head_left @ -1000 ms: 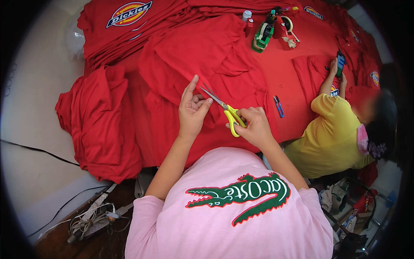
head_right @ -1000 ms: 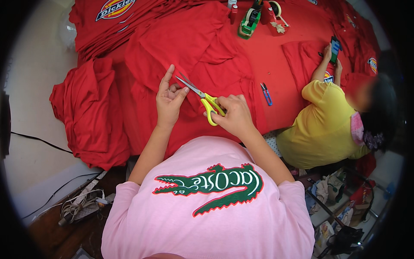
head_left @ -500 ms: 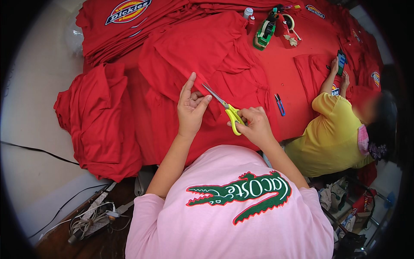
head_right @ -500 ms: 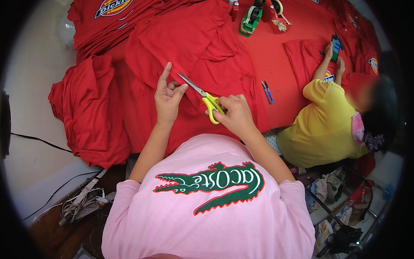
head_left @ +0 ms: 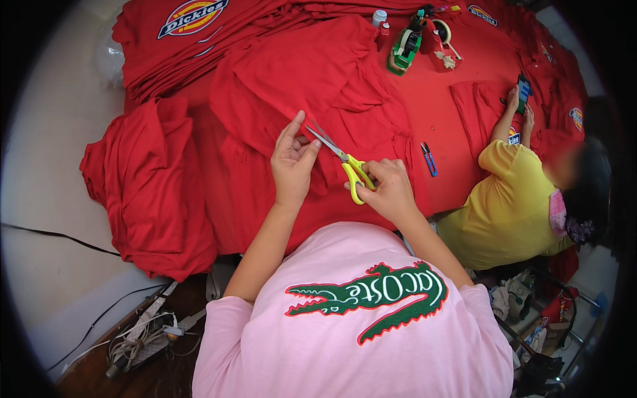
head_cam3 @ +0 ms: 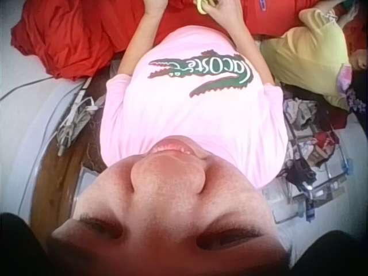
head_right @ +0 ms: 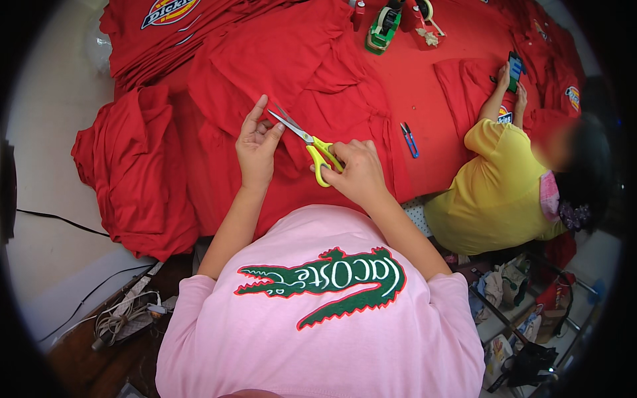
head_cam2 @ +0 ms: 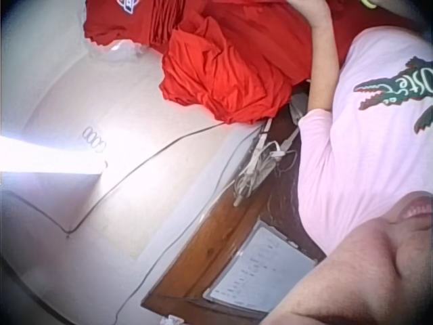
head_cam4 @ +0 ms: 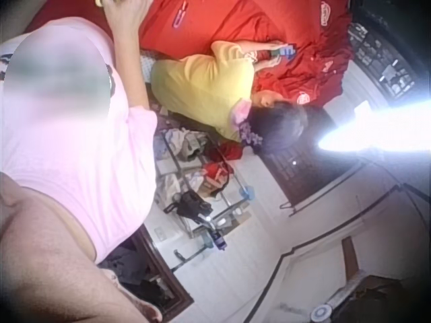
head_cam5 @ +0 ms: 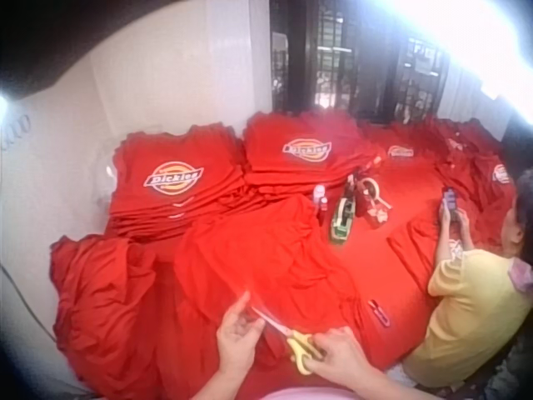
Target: The person picks up several red tank tops one at a time, spreads them out to check for defects, and uses shears to trim loose threads before folding them and placing them on a stack.
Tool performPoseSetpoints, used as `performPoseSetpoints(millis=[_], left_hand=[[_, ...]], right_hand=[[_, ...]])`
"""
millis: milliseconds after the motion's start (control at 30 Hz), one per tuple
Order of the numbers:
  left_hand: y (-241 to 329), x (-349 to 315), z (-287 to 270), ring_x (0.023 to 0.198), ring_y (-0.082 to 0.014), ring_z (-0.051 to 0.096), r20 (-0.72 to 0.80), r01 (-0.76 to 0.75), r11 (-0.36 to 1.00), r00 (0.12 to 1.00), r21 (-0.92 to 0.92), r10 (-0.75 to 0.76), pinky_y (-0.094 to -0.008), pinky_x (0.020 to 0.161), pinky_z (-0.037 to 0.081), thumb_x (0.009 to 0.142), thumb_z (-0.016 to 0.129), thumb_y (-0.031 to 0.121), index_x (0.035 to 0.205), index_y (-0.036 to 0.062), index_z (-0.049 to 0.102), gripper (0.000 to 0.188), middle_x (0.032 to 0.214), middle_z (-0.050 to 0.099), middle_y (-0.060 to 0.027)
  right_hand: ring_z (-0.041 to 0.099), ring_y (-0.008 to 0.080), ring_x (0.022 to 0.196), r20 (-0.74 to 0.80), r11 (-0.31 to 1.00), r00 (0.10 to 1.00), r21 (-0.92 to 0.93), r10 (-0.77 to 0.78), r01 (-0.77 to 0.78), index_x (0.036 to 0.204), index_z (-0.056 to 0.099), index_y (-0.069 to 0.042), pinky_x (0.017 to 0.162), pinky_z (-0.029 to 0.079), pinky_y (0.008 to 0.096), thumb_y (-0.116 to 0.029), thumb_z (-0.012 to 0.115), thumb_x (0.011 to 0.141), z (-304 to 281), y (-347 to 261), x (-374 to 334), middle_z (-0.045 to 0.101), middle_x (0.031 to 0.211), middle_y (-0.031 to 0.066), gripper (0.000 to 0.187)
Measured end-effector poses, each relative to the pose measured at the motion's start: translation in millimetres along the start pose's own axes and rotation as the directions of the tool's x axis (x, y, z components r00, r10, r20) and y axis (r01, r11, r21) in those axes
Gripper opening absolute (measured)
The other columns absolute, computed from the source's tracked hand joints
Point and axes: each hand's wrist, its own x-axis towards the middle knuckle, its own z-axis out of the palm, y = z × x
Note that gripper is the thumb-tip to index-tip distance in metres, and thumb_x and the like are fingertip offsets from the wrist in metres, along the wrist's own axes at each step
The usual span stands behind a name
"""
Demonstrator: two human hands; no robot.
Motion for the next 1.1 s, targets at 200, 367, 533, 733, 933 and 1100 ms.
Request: performPoseSetpoints(millis=[200,367,533,733,933,1100], left_hand=[[2.4,0.2,-0.1,0.092,-0.0068,0.060,-0.005,0.034,0.999,0.999,0.001,-0.034,-0.0202,0.083,0.053,0.093,0.067,-0.012,0.157,-0.0012,0.043,0.069,0.122,0.067,-0.0066],[1.2,2.9,-4.9,0.090,-0.0057,0.059,0.008,0.049,0.999,0.999,-0.016,-0.049,-0.0195,0.082,0.052,0.092,0.069,-0.012,0.158,-0.0006,0.042,0.072,0.123,0.065,-0.0050],[5.2,3.1,-1.5,0.091,-0.0054,0.058,-0.012,0.059,0.997,0.998,-0.044,-0.059,-0.0194,0.082,0.052,0.092,0.070,-0.011,0.158,0.0001,0.043,0.072,0.115,0.065,-0.0040],[3.5,6.0,-1.6,0.092,-0.0053,0.058,-0.098,0.066,0.998,0.993,0.007,-0.065,-0.0190,0.086,0.051,0.093,0.070,-0.010,0.157,-0.0001,0.045,0.069,0.107,0.064,-0.0008],[-0.2,7.0,-6.7,0.095,-0.0070,0.061,0.010,0.106,0.994,0.994,-0.028,-0.106,-0.0210,0.088,0.052,0.093,0.068,-0.012,0.157,-0.0008,0.043,0.070,0.112,0.065,-0.0030],[6.0,7.0,-3.4,0.096,-0.0070,0.060,0.026,0.124,0.989,0.992,-0.083,-0.122,-0.0216,0.089,0.053,0.090,0.070,-0.012,0.158,-0.0004,0.041,0.075,0.124,0.064,-0.0050]], right_hand=[[0.055,0.0240,0.067,-0.019,0.999,1.000,-0.049,-0.008,0.007,0.084,0.071,-0.005,0.073,0.038,0.0403,-0.035,0.087,0.075,-0.2,-3.5,6.2,0.058,0.064,0.0065,0.035],[0.055,0.0244,0.068,0.003,0.998,1.000,-0.056,-0.012,0.012,0.082,0.070,-0.005,0.073,0.038,0.0406,-0.034,0.086,0.075,-0.3,-1.3,8.7,0.057,0.064,0.0068,0.034],[0.054,0.0248,0.065,0.054,0.999,0.998,0.032,0.030,-0.032,0.080,0.068,-0.005,0.073,0.038,0.0404,-0.028,0.083,0.079,5.8,8.1,4.2,0.057,0.063,0.0076,0.027],[0.053,0.0247,0.064,0.069,0.996,0.996,0.068,0.056,-0.061,0.080,0.068,-0.005,0.073,0.038,0.0402,-0.028,0.082,0.079,10.3,11.2,2.1,0.057,0.063,0.0074,0.026],[0.053,0.0246,0.064,0.027,0.999,0.999,-0.027,0.044,-0.043,0.079,0.069,-0.006,0.072,0.038,0.0403,-0.035,0.085,0.074,7.5,0.5,10.7,0.057,0.062,0.0063,0.033],[0.054,0.0244,0.063,0.053,0.999,0.998,-0.019,0.045,-0.044,0.078,0.068,-0.006,0.071,0.038,0.0402,-0.034,0.085,0.074,7.6,0.2,17.2,0.057,0.062,0.0062,0.032]])
